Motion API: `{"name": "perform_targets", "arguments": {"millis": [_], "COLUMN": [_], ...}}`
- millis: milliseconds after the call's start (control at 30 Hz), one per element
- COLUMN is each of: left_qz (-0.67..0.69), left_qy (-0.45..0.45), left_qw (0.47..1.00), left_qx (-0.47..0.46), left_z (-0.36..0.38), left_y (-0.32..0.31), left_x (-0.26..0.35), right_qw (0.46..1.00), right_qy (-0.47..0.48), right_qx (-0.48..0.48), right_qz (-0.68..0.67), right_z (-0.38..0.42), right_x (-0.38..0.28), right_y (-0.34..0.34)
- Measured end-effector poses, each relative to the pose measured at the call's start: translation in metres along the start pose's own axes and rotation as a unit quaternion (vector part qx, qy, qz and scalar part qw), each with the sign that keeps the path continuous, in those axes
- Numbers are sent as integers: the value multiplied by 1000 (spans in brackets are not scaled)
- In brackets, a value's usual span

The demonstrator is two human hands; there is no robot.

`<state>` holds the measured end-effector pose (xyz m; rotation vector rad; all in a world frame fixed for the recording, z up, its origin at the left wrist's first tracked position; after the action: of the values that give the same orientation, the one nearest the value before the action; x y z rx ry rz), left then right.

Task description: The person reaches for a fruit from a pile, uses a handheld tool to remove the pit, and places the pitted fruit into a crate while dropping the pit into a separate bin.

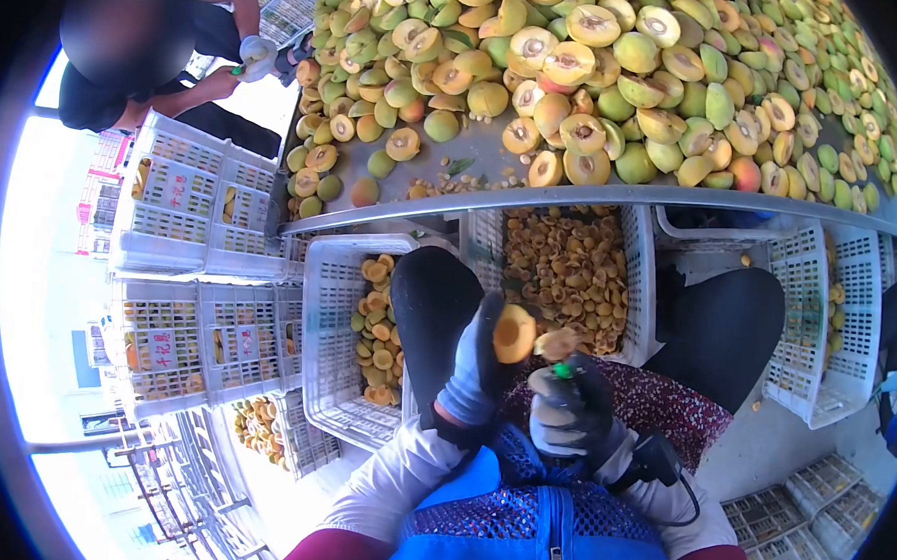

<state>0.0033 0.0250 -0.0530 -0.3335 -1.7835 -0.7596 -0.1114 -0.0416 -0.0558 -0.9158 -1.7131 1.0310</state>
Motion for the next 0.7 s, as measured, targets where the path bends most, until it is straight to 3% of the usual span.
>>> {"name": "perform_targets", "arguments": {"millis": [33, 67, 133, 167, 200, 233, 267, 300, 333, 400, 467, 533, 633, 700], "left_qz": [-35, -46, 61, 35, -215, -456, -547, -471, -390, -359, -414, -492, -309, -238], "left_qy": [-11, 4, 117, 144, 89, 64, 74, 72, 69, 30, 16, 52, 135, 74], "left_qw": [999, 998, 978, 974, 967, 887, 833, 879, 918, 931, 907, 869, 936, 963], "left_qx": [24, 53, 160, 173, 100, 21, -37, -14, 8, 55, 74, 20, -100, -104], "left_z": [1, 0, -16, -29, -50, -62, -73, -94, -124, -180, -243, -291, -305, -281], "left_y": [10, 31, 102, 135, 151, 167, 182, 176, 165, 145, 139, 131, 110, 85], "left_x": [-6, -13, -43, -46, -19, -23, -36, -29, -21, -23, -54, -98, -107, -70], "right_qw": [998, 999, 997, 994, 986, 972, 953, 916, 910, 890, 878, 868, 865, 858], "right_qy": [22, 34, 63, 74, 70, 66, 62, 58, 43, 12, 12, 23, 64, 68], "right_qx": [-51, -17, 55, 76, 145, 215, 284, 373, 372, 373, 368, 395, 368, 372], "right_qz": [1, -1, -8, 23, 46, 69, 90, 137, 179, 264, 307, 300, 336, 348], "right_z": [0, 1, 11, 15, 13, 11, 8, 5, 2, 2, 5, 5, 9, 1], "right_x": [-6, -12, -19, -23, -25, -24, -23, -22, -24, -29, -37, -45, -53, -60], "right_y": [-5, 1, 27, 40, 39, 32, 27, 28, 30, 38, 46, 43, 44, 19]}}
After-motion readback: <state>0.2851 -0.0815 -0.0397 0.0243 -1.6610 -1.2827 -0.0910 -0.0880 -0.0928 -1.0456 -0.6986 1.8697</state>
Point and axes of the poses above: each hand's wrist, its own z-axis away from the middle knuckle, its own y-axis out of the back of the hand, x = y × z, the point moved 3 cm from there along -z, towards the middle knuckle, and after that the axes turned 10 degrees about z, right-handed, at the moved point
